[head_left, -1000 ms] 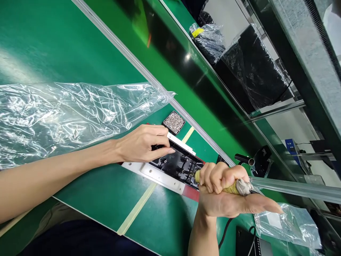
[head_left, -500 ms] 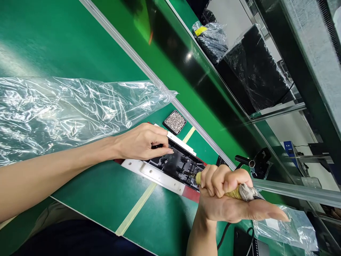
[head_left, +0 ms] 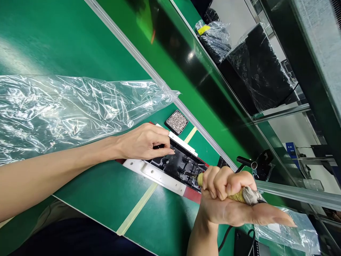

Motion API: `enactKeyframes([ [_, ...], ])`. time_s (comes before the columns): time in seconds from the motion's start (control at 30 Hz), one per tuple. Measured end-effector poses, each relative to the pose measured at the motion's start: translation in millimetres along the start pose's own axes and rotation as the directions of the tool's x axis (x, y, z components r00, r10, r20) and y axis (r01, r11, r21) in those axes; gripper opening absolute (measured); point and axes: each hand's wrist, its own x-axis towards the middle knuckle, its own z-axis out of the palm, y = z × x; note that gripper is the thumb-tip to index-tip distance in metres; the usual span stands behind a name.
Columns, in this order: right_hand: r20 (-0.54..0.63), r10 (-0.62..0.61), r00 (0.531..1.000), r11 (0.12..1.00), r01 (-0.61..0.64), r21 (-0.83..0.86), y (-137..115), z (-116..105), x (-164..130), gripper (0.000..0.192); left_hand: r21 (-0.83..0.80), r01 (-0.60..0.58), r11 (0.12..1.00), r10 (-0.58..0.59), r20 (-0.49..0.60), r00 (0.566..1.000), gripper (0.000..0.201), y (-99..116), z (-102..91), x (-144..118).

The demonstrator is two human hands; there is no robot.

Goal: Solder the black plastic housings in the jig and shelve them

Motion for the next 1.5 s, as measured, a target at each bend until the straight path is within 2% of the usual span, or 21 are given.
enactKeyframes([
  [0.6,-0.006,0.006,1.000,1.000,-0.006,0.018,0.8,0.7,-0.5,0.072,0.018,0.007,1.000,-0.007,0.006,1.000,0.027,0.0,1.3,-1.2],
  [1.5,0.001,0.024,1.000,1.000,-0.024,0.001,-0.4,0.7,1.0,0.070,-0.044,0.064,0.997,-0.064,0.011,0.998,0.025,2.9,1.3,-2.3],
])
